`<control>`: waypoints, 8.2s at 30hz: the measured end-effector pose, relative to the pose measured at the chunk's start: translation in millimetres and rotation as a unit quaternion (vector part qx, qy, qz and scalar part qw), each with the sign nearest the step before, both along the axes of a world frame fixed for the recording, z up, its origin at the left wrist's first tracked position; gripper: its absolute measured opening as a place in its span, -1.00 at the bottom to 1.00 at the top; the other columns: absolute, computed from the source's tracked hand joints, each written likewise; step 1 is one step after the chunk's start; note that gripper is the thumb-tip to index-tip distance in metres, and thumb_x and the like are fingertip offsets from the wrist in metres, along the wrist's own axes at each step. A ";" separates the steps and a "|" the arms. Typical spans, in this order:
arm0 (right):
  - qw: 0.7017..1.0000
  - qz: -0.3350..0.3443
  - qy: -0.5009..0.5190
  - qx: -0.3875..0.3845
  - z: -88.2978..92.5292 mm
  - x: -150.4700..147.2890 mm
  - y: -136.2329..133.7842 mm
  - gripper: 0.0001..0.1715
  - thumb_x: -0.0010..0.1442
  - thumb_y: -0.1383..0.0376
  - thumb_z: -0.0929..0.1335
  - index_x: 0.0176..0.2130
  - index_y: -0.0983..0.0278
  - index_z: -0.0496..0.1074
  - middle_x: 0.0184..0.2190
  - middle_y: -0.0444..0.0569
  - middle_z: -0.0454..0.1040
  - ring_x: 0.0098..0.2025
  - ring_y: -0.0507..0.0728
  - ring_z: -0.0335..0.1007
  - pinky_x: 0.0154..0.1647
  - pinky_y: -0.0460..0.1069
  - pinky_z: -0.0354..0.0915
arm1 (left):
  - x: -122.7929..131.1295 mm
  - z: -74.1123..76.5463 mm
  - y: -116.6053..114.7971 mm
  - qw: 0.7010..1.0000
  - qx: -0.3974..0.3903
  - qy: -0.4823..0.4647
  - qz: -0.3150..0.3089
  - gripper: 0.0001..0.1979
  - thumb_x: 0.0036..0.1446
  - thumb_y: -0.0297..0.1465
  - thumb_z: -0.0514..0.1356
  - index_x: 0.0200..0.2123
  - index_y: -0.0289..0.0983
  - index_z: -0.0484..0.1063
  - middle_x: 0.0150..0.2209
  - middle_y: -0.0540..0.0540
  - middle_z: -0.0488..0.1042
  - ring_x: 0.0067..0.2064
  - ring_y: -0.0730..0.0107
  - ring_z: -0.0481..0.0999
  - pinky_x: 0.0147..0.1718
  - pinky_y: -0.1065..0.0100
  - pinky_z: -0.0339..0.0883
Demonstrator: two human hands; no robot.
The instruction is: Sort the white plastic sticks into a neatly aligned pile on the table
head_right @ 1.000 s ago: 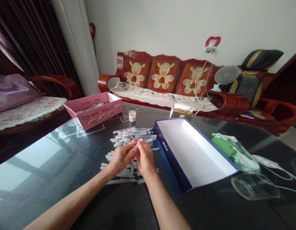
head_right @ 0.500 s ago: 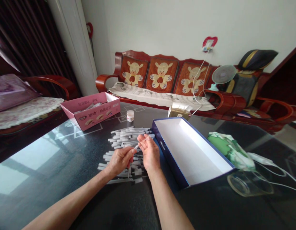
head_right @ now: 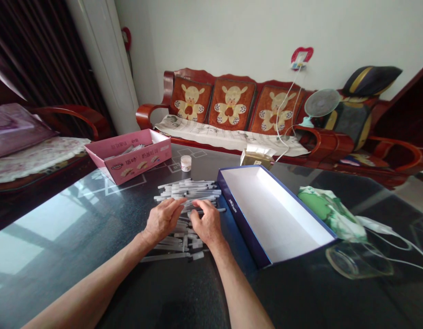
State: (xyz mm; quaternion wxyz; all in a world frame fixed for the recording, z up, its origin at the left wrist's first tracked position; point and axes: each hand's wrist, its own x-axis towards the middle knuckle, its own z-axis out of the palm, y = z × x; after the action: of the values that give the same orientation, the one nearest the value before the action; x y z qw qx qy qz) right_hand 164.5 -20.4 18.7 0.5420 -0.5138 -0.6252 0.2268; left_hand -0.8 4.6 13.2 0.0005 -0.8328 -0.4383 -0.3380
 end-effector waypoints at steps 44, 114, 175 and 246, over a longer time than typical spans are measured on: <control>0.926 -0.070 -0.367 -0.063 -13.9 38.5 4.8 -0.82 0.07 0.41 0.33 -0.32 0.19 0.50 -0.26 -0.05 0.48 -0.15 0.16 0.35 -0.10 0.03 0.12 | -19.3 -9.1 18.1 1.000 -0.014 0.011 0.002 -0.78 -0.05 -0.53 0.08 -0.35 -0.23 0.48 -0.35 -0.07 0.45 -0.28 0.29 0.36 -0.20 0.25 0.24; 0.988 -0.068 0.120 -0.074 -4.1 6.3 -5.3 -0.67 0.13 0.01 0.31 -0.40 0.22 0.40 -0.51 -0.06 0.53 -0.45 0.10 0.46 -0.43 -0.06 0.34 | -0.4 5.7 -10.5 0.988 0.139 0.060 0.004 -0.70 0.23 -0.43 0.04 0.01 -0.19 0.39 -0.14 -0.13 0.51 -0.16 0.25 0.40 0.06 0.04 0.02; 0.985 0.038 0.148 -0.077 -4.5 -8.7 0.7 -0.69 0.15 0.10 0.33 -0.23 0.29 0.44 -0.31 0.00 0.53 -0.26 0.12 0.45 -0.22 -0.06 0.34 | 5.7 5.3 -4.6 0.992 0.118 0.041 0.028 -0.81 0.26 -0.34 0.05 -0.18 -0.19 0.44 -0.41 -0.05 0.39 -0.34 0.30 0.27 -0.32 0.29 0.10; 0.997 -0.015 -0.073 -0.031 -6.7 -6.2 0.7 -0.79 0.19 0.22 0.27 -0.30 0.27 0.46 -0.37 -0.04 0.52 -0.31 0.10 0.43 -0.31 -0.08 0.30 | 1.2 2.1 3.8 0.995 0.065 0.063 -0.031 -0.78 0.29 -0.36 -0.01 -0.19 -0.20 0.43 -0.41 -0.06 0.40 -0.33 0.31 0.29 -0.25 0.25 0.09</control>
State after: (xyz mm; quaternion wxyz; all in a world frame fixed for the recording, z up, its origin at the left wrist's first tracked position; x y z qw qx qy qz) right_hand 158.3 -19.7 12.0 0.4820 -0.5546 -0.6481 0.2001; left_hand 0.3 8.4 15.3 0.0716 -0.8636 -0.3890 -0.3127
